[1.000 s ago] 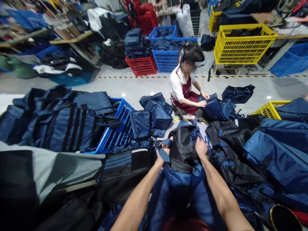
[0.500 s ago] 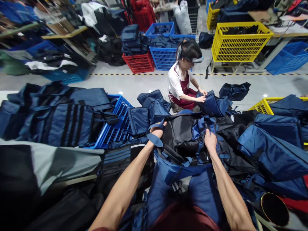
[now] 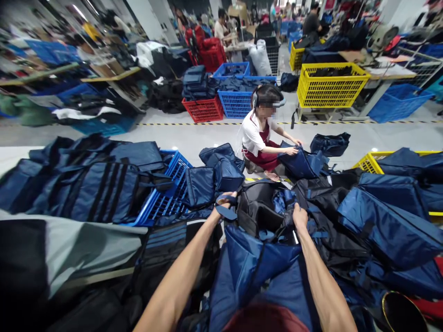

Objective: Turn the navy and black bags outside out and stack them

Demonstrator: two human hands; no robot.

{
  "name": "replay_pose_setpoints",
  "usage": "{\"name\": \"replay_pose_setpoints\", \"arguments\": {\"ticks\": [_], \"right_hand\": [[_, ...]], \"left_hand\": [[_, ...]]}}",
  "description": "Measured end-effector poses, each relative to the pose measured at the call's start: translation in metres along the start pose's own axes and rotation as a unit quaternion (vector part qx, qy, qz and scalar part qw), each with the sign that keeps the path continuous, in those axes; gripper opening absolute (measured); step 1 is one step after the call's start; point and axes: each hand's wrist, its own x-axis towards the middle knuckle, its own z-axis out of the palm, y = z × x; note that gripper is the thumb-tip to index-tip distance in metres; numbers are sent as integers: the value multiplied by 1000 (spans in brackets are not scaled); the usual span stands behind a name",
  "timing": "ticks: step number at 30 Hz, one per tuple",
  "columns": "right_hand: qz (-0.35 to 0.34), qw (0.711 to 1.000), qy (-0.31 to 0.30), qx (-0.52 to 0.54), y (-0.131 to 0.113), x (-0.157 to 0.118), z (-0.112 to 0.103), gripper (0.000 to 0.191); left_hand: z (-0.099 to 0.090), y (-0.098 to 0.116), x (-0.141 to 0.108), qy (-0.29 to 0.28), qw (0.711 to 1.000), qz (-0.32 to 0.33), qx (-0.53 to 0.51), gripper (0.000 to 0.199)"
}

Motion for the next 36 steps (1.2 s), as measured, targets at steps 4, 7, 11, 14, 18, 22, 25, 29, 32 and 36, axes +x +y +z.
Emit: {"name": "replay_pose_setpoints", "arguments": {"ticks": [4, 7, 11, 14, 18, 22, 25, 29, 32, 36], "right_hand": [[-20, 998, 45, 34, -7, -7, -36, 64], [-49, 995, 76, 50, -15, -22, -57, 64], [-121, 980, 141, 76, -30, -49, -90, 67], [-202, 957, 169, 120, -44, -83, -124, 66], [-288, 932, 144, 167, -72, -145, -169, 66], [-363, 914, 85, 159, -121, -166, -167, 67], [-391, 918, 12, 68, -165, -129, -105, 66], [-239, 965, -63, -84, -191, -68, 0, 49], [-208, 972, -50, -95, -175, -42, 36, 61], [-229, 969, -37, -85, -150, -31, 30, 65]], "left_hand": [[-47, 25, -7, 92, 995, 31, 2, 39], [-34, 52, -33, 41, 977, 205, 40, 52], [18, 61, -61, -103, 887, 375, 249, 104], [32, 52, -63, -93, 879, 356, 302, 111], [-3, 51, -73, -15, 897, 340, 282, 96], [-60, 45, -94, 77, 893, 306, 321, 92], [-64, 15, -105, 76, 904, 183, 379, 91], [-9, -34, -116, -40, 909, 25, 413, 87], [31, -52, -123, -17, 915, 55, 398, 90], [37, -56, -129, -10, 919, 76, 386, 92]]}}
